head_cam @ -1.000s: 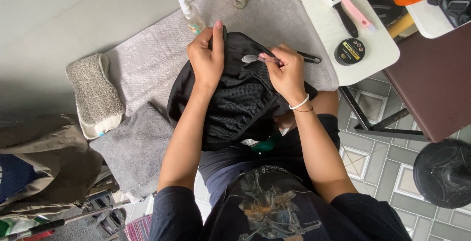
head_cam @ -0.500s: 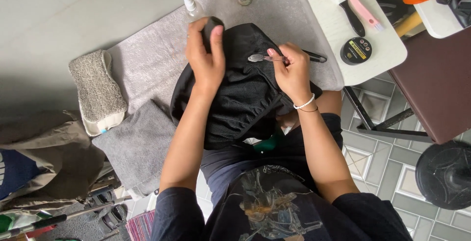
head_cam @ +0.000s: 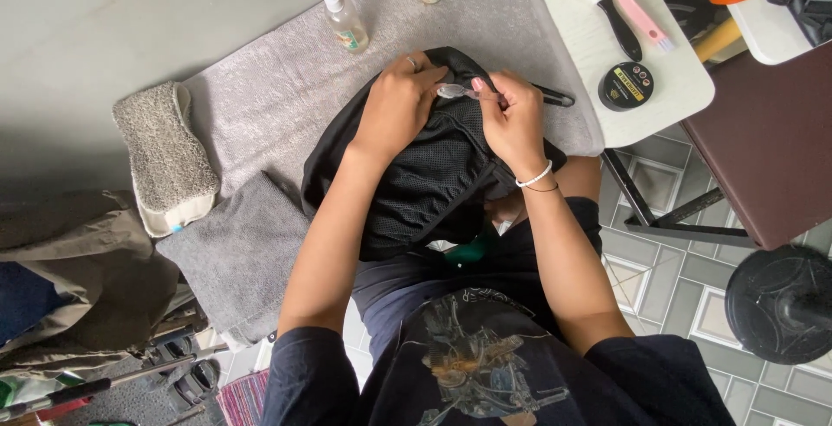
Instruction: The person uses a small brush to scrub the interior of a black fabric bag placed on a table. They repeatedly rub the inner surface with the brush, occasionally repositioning the bag and adjusting their grip. The person continues scrubbing different sections of the bag's interior throughout the clip.
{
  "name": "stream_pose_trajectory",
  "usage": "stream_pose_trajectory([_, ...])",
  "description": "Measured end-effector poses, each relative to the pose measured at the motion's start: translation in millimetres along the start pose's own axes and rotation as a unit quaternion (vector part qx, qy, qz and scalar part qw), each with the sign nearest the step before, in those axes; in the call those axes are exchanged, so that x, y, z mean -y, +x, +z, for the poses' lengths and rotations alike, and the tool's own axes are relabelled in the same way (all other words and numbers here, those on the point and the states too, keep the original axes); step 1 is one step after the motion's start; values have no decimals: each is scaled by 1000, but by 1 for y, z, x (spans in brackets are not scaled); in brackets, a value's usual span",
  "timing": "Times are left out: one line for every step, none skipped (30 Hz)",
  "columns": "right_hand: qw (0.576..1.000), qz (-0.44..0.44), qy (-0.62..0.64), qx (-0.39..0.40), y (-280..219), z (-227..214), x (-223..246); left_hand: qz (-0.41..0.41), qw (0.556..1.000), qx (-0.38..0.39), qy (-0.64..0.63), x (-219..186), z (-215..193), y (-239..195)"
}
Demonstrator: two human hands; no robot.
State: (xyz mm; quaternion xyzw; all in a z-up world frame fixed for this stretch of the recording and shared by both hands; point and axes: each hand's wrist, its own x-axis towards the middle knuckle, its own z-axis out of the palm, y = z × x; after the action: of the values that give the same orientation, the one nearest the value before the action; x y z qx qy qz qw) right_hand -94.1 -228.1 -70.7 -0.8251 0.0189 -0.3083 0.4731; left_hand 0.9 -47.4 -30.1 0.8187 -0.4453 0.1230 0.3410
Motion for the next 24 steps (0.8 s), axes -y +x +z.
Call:
stream_pose_trajectory([1000,-1,0,-1,-1,-1,1,2,1000,-1,0,-5,-5,2])
stream_pose_trajectory([1000,6,-2,-3,-1,-1,3,1,1000,23,16,-9,-10,5])
stream_pose_trajectory([1000,13,-4,-5,-1,-1,4,0,998,46,31,-14,-16,7])
stream_pose_trajectory([1000,14,-4,-6,0,-1,4,1,998,47,31,-11,-15,6])
stream_pose_trajectory([1000,15,-10,-6,0,-1,5,7,997,65,46,-8,-15,5])
stream_pose_trajectory([1000,15,-15,-7,1,-1,6,14,995,83,62,-4,-15,4])
stream_pose_trajectory([1000,16,-15,-9,1,-1,5,15,994,84,62,-5,-15,3])
stream_pose_trajectory([1000,16,-17,-9,1,-2,5,6,991,99,89,-5,-15,2])
stream_pose_trajectory([1000,16,-19,-9,1,-2,4,-2,987,114,116,-5,-15,0])
stream_pose_trajectory([1000,17,-20,-9,1,-2,4,-2,987,115,116,-4,-14,-2])
stream_pose_trajectory([1000,21,-14,-10,0,-2,4,-5,983,124,133,-4,-14,-5])
stream_pose_trajectory([1000,25,-7,-12,1,-2,3,-9,980,132,151,-2,-14,-7])
stream_pose_trajectory([1000,25,-7,-13,0,-2,3,-8,980,132,151,-5,-16,-9])
stream_pose_trajectory([1000,27,-2,-15,0,-1,3,-8,977,143,161,-8,-18,-11])
stream_pose_trajectory([999,30,4,-17,0,-1,3,-7,973,153,170,-10,-21,-13])
stream_pose_trajectory([999,31,5,-17,0,-1,2,-7,973,154,171,-11,-22,-15])
stream_pose_trajectory([999,28,-2,-17,-1,-1,2,0,971,156,181,-12,-23,-18])
stream_pose_trajectory([1000,24,-8,-18,-1,-1,2,9,969,158,191,-12,-25,-20])
stream_pose_trajectory([1000,24,-7,-18,0,-2,5,9,968,158,192,-15,-28,-23])
stream_pose_trajectory([1000,20,-12,-17,1,-2,8,14,965,168,202,-17,-31,-25])
stream_pose_trajectory([1000,16,-17,-15,3,-3,11,20,961,177,213,-19,-34,-26])
stream_pose_trajectory([1000,17,-16,-16,1,-2,6,20,961,178,213,-20,-37,-30])
stream_pose_trajectory([1000,13,-22,-17,0,-2,2,22,956,185,227,-21,-41,-33])
stream_pose_trajectory([999,9,-27,-16,-2,-1,-2,22,951,192,241,-23,-45,-37])
